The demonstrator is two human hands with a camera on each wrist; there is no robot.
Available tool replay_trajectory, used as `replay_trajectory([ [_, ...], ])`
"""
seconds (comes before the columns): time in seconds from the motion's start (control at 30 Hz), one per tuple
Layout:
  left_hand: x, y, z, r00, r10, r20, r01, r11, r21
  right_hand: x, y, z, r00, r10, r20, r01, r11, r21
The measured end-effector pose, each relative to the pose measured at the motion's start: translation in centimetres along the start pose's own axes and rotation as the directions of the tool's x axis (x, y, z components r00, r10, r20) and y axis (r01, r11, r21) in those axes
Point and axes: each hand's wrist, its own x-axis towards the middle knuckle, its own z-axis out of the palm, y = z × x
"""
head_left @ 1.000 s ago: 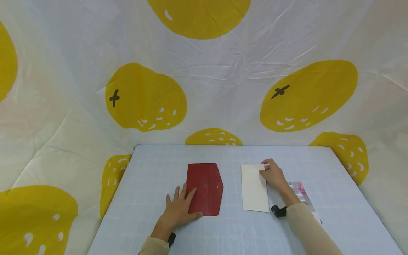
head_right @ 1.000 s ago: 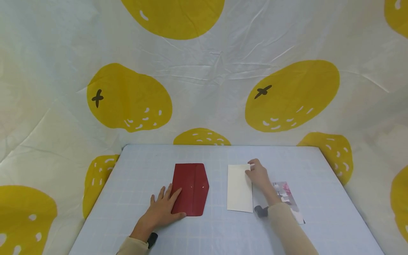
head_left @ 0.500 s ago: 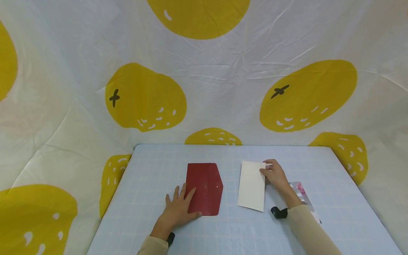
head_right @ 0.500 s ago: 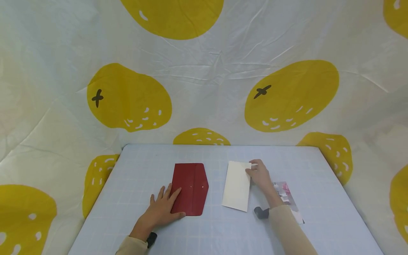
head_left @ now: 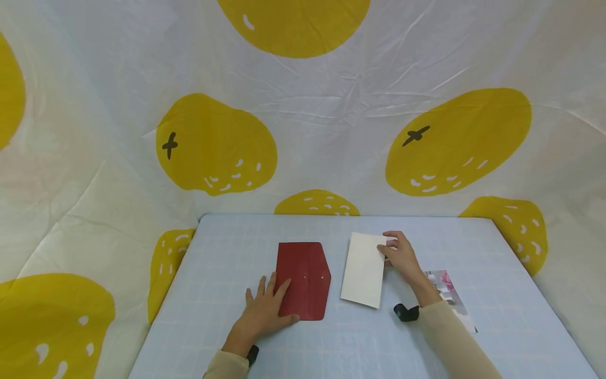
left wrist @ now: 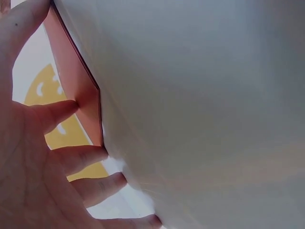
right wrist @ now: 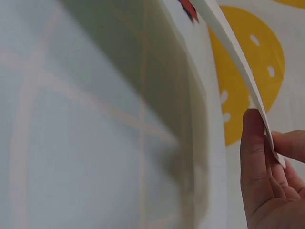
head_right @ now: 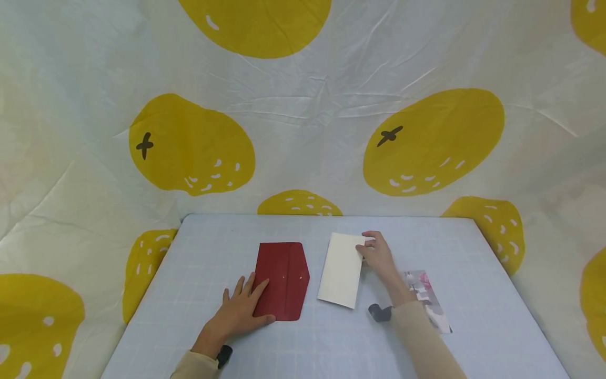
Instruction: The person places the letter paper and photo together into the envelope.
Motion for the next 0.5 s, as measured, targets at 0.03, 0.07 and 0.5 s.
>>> replay_trajectory([
  [0.03,0.0,0.0,0.0,1.0,0.001,0.0,-0.001,1.0,-0.003,0.1,-0.1,0.2,1.0,-0.003,-0.005,0.003,1.0,0.01],
  [0.07,0.0,0.0,0.0,1.0,0.002,0.002,-0.002,1.0,-0.002,0.1,-0.3,0.5,1.0,-0.002,-0.009,0.002,1.0,0.017],
  [0.5,0.0,0.0,0.0,1.0,-0.003,0.011,0.003,1.0,0.012,1.2,-1.8,4.1,0.998,0.01,-0.062,-0.006,0.998,0.061],
])
